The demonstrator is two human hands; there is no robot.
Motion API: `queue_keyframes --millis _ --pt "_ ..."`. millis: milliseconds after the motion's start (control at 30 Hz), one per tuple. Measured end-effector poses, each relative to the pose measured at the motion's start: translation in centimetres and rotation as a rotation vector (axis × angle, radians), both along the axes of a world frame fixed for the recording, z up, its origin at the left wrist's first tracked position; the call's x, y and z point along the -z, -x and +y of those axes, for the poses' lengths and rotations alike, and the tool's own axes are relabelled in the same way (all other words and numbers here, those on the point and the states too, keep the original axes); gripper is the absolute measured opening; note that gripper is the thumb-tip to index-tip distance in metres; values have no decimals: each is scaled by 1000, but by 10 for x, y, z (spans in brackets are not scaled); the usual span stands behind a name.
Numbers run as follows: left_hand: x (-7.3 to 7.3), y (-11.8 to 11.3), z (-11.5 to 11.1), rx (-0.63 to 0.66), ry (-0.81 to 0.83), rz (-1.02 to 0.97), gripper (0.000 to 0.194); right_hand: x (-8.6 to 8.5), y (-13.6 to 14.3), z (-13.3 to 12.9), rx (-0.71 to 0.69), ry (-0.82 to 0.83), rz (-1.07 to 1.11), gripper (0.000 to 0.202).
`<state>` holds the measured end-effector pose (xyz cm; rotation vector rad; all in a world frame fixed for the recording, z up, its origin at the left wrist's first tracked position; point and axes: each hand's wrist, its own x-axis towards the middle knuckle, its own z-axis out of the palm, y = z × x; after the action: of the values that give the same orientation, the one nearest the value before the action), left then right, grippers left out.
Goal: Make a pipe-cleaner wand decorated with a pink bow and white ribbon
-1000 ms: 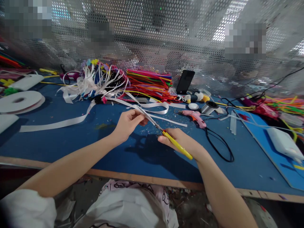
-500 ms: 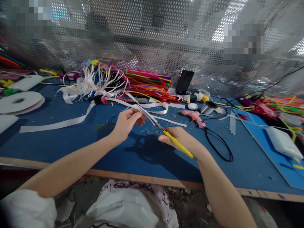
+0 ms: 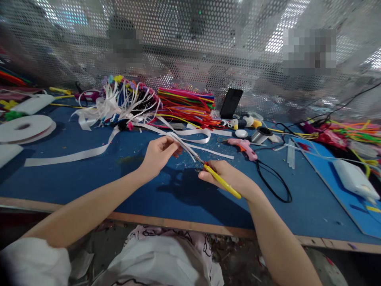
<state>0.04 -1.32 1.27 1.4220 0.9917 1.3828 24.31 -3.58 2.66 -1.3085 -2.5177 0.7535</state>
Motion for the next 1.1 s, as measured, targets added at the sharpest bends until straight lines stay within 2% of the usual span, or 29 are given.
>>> queue_keyframes --millis 300,700,867,1100 --pt "1 -2 1 -2 19 -7 14 0 3 0 37 39 8 76" --pt "0 -1 -1 3 51 -16 18 0 3 3 64 -19 -33 77" --pt "2 0 2 -38 54 -39 15 0 1 4 47 -16 -55 75" --pt "2 -1 -1 -7 20 51 14 6 -2 4 -9 -20 -16 75"
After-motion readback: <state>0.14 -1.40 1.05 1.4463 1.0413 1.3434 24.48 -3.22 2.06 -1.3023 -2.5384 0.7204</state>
